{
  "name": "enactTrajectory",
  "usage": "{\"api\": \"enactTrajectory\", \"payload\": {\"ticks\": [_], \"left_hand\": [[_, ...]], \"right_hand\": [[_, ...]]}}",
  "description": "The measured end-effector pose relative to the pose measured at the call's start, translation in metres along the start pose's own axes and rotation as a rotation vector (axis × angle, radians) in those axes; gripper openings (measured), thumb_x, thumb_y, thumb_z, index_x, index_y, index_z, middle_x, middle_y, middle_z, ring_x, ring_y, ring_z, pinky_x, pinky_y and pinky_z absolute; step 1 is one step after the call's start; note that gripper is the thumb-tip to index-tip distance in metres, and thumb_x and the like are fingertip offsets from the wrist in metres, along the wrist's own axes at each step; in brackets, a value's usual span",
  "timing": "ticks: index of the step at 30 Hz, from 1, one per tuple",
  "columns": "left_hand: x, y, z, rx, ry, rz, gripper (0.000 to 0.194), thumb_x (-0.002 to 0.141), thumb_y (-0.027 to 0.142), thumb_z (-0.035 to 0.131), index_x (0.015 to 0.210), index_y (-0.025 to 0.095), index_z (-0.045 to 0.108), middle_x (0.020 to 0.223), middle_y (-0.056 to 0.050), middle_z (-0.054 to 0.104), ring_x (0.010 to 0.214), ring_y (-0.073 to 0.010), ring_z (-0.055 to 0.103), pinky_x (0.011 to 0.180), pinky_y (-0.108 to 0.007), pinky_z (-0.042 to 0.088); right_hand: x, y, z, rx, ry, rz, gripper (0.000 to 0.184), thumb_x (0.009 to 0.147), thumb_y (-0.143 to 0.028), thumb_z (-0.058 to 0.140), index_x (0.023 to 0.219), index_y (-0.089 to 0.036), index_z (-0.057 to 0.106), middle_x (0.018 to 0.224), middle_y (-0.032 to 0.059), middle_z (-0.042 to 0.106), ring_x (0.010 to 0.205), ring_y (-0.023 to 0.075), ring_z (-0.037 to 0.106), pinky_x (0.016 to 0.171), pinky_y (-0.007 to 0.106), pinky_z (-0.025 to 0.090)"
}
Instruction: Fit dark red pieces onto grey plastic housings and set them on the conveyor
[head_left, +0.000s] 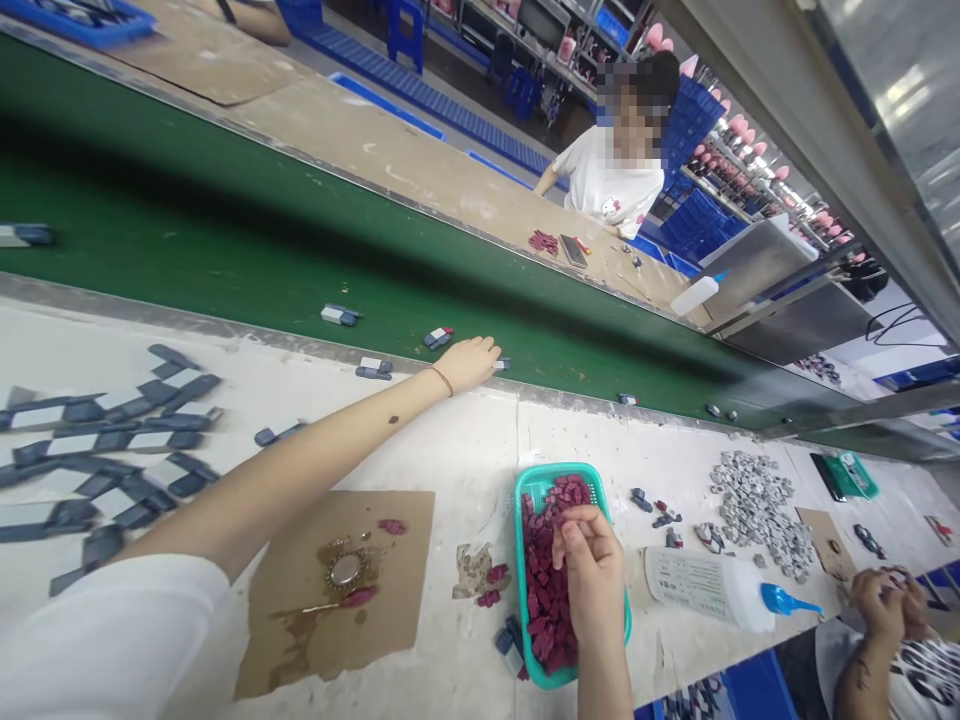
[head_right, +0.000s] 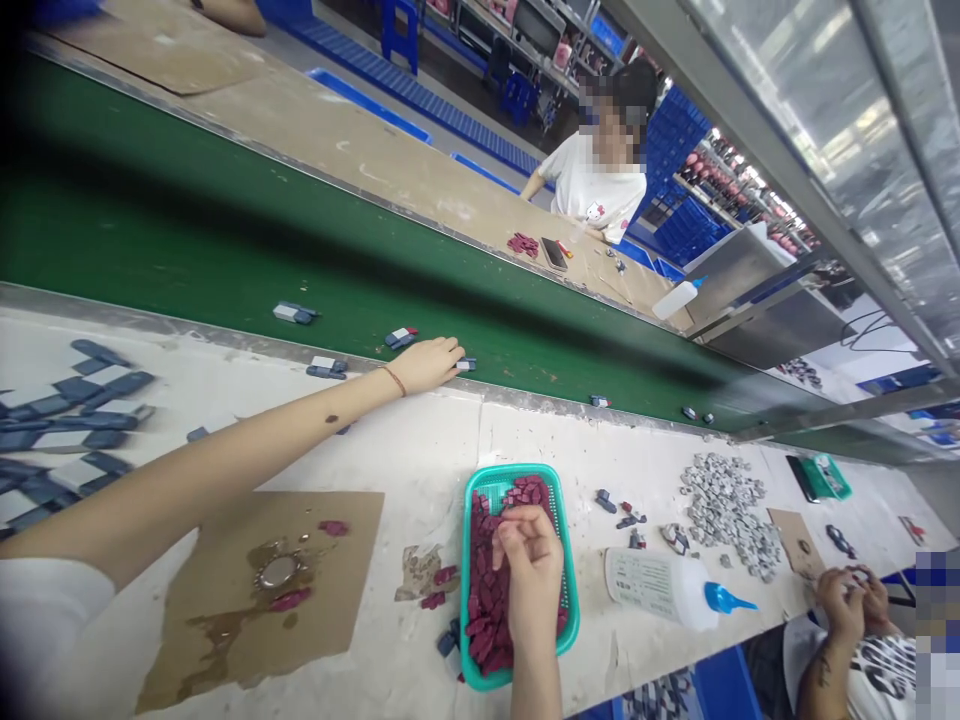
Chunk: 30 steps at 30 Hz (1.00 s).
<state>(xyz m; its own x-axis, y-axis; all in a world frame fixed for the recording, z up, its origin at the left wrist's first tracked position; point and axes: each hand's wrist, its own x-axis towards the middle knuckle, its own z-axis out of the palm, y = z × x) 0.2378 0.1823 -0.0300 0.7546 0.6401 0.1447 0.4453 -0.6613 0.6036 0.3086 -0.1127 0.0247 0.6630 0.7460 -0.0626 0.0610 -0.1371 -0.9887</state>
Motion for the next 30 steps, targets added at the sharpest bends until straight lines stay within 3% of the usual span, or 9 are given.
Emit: {"api": "enactTrajectory", "payload": {"ticks": [3, 6, 9, 11, 14, 18, 21, 24, 30], "left_hand": [[-0.006, 0.013, -0.004, -0.187, 0.04, -0.068, 0.011, 0.084, 0.013, 0.05, 0.085, 0.013, 0.061, 0.096, -0.012, 0.059, 0.1, -0.0285, 0.059, 0.087, -0.039, 0.047], [-0.026, 0.02, -0.016, -0.425, 0.055, -0.146, 0.016, 0.089, 0.02, 0.045, 0.08, 0.016, 0.058, 0.087, -0.008, 0.059, 0.083, -0.0217, 0.062, 0.076, -0.034, 0.052], [-0.068, 0.023, -0.036, -0.688, 0.027, -0.245, 0.03, 0.095, 0.035, 0.036, 0.076, 0.017, 0.052, 0.071, -0.003, 0.057, 0.059, -0.0156, 0.06, 0.055, -0.028, 0.053], [-0.104, 0.023, -0.05, -0.83, 0.027, -0.306, 0.036, 0.096, 0.045, 0.033, 0.079, 0.018, 0.049, 0.069, -0.002, 0.056, 0.056, -0.0149, 0.061, 0.05, -0.026, 0.053], [-0.159, 0.02, -0.067, -1.085, 0.043, -0.444, 0.038, 0.089, 0.055, 0.047, 0.082, 0.018, 0.05, 0.077, -0.004, 0.059, 0.065, -0.0173, 0.067, 0.047, -0.023, 0.053], [-0.214, 0.013, -0.076, -1.454, 0.11, -0.728, 0.038, 0.069, 0.048, 0.077, 0.08, 0.017, 0.059, 0.09, -0.005, 0.063, 0.067, -0.0147, 0.065, 0.043, -0.017, 0.046], [-0.239, 0.011, -0.073, -1.437, 0.202, -0.813, 0.037, 0.068, 0.048, 0.079, 0.074, 0.015, 0.062, 0.078, -0.002, 0.062, 0.057, -0.0109, 0.057, 0.04, -0.016, 0.039], [-0.254, 0.013, -0.068, -1.395, 0.239, -0.844, 0.036, 0.068, 0.046, 0.078, 0.084, 0.015, 0.068, 0.075, -0.001, 0.06, 0.058, -0.011, 0.052, 0.046, -0.019, 0.039], [-0.269, 0.017, -0.059, -1.047, 0.205, -0.674, 0.04, 0.077, 0.044, 0.069, 0.112, 0.024, 0.069, 0.093, -0.005, 0.061, 0.092, -0.0232, 0.055, 0.077, -0.03, 0.047]], "right_hand": [[-0.012, -0.003, 0.026, -0.027, -0.019, -0.012, 0.023, 0.079, -0.041, 0.07, 0.075, -0.019, 0.065, 0.053, -0.0037, 0.056, 0.045, 0.0099, 0.047, 0.042, 0.02, 0.037], [-0.024, -0.003, 0.056, -0.143, -0.204, -0.077, 0.021, 0.086, -0.038, 0.062, 0.08, -0.019, 0.068, 0.067, 0.0022, 0.067, 0.059, 0.0152, 0.061, 0.053, 0.024, 0.047], [-0.032, 0.003, 0.086, -0.304, -0.423, -0.178, 0.021, 0.093, -0.031, 0.051, 0.085, -0.02, 0.067, 0.078, 0.0045, 0.071, 0.073, 0.0175, 0.066, 0.065, 0.026, 0.051], [-0.034, 0.012, 0.104, -0.405, -0.539, -0.299, 0.023, 0.096, -0.028, 0.046, 0.086, -0.02, 0.065, 0.08, 0.0051, 0.071, 0.075, 0.0175, 0.066, 0.067, 0.026, 0.051], [-0.034, 0.027, 0.125, -0.505, -0.658, -0.523, 0.03, 0.1, -0.027, 0.038, 0.084, -0.019, 0.063, 0.076, 0.0056, 0.068, 0.071, 0.0178, 0.064, 0.066, 0.028, 0.051], [-0.034, 0.039, 0.139, -0.633, -0.701, -0.743, 0.04, 0.103, -0.027, 0.028, 0.081, -0.018, 0.06, 0.07, 0.0059, 0.064, 0.064, 0.0179, 0.06, 0.058, 0.028, 0.05], [-0.034, 0.04, 0.141, -0.719, -0.674, -0.808, 0.043, 0.103, -0.024, 0.024, 0.076, -0.019, 0.058, 0.067, 0.0052, 0.061, 0.061, 0.0181, 0.058, 0.055, 0.029, 0.048], [-0.034, 0.038, 0.142, -0.739, -0.669, -0.865, 0.043, 0.103, -0.021, 0.024, 0.075, -0.02, 0.056, 0.065, 0.0038, 0.058, 0.059, 0.0179, 0.056, 0.055, 0.029, 0.049], [-0.035, 0.042, 0.14, -0.75, -0.707, -0.798, 0.037, 0.102, -0.018, 0.028, 0.078, -0.02, 0.056, 0.067, 0.0034, 0.057, 0.062, 0.0183, 0.056, 0.056, 0.03, 0.049]]}}
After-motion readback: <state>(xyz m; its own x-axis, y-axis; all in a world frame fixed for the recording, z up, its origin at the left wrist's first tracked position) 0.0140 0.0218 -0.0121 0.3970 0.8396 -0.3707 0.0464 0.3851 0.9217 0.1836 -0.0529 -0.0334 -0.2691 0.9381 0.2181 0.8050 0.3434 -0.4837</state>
